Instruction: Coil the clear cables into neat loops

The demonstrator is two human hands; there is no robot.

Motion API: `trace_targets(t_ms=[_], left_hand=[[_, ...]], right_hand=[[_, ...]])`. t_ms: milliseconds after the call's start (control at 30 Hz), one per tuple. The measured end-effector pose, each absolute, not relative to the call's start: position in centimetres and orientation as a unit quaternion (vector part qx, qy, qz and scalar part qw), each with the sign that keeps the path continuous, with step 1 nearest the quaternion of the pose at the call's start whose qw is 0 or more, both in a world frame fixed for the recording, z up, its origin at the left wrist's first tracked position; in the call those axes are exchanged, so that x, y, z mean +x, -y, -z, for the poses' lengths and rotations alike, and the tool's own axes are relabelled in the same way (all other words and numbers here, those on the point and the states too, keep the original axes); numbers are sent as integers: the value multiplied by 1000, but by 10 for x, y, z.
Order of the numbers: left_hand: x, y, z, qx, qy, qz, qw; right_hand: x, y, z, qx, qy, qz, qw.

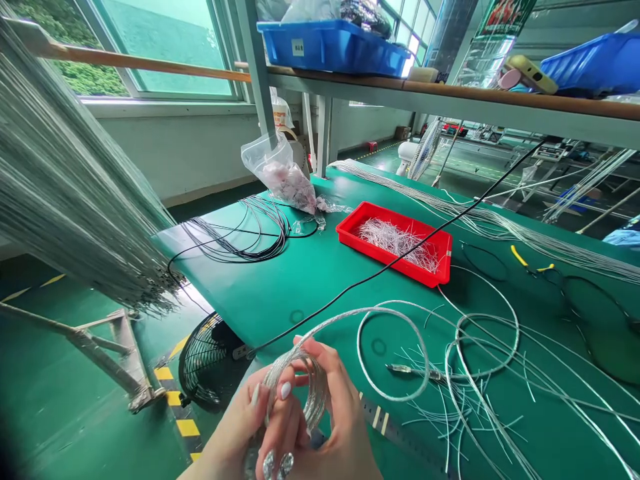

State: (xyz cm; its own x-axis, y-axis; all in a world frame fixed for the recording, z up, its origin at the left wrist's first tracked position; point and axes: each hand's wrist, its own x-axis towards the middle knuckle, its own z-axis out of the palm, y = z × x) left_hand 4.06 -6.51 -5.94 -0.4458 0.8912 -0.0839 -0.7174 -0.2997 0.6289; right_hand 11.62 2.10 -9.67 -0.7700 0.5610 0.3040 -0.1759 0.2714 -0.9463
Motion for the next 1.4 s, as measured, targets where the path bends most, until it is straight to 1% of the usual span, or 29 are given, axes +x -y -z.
trace_targets(t_ms=[233,367,433,533,667,767,867,967,1067,1133,1267,1333,1400], left_hand=[[33,67,56,164,-270,-802,506],[30,69,52,171,-255,-781,544],[27,70,50,159,-230,-789,548],[19,76,48,139,-209,-817,518],[6,88,45,118,-240,-848,457],[0,94,47,93,-243,-859,440],[-3,94,51,42,-183,-879,438],[-6,91,53,0,-100,-897,430],[-8,87,54,-21,-81,-902,423],[-7,85,55,-26,-138,-903,406],[-1,84,55,16,-324,-871,368],[1,82,55,66,-413,-836,355],[3,79,56,114,-485,-800,334]], right_hand=[[124,-25,96,-132,707,-644,261],[124,-38,93,-82,697,-650,293],[121,-45,90,-58,678,-664,311],[118,-56,87,-102,630,-700,321],[123,-73,98,-209,563,-733,318],[130,-85,111,-177,528,-757,343],[134,-91,117,-123,506,-751,406],[134,-88,113,-115,503,-710,480],[136,-81,102,-110,581,-613,524],[138,-77,92,-96,671,-514,527],[137,-75,68,-31,796,-311,518],[133,-74,57,16,823,-276,496],[129,-72,50,46,834,-298,463]])
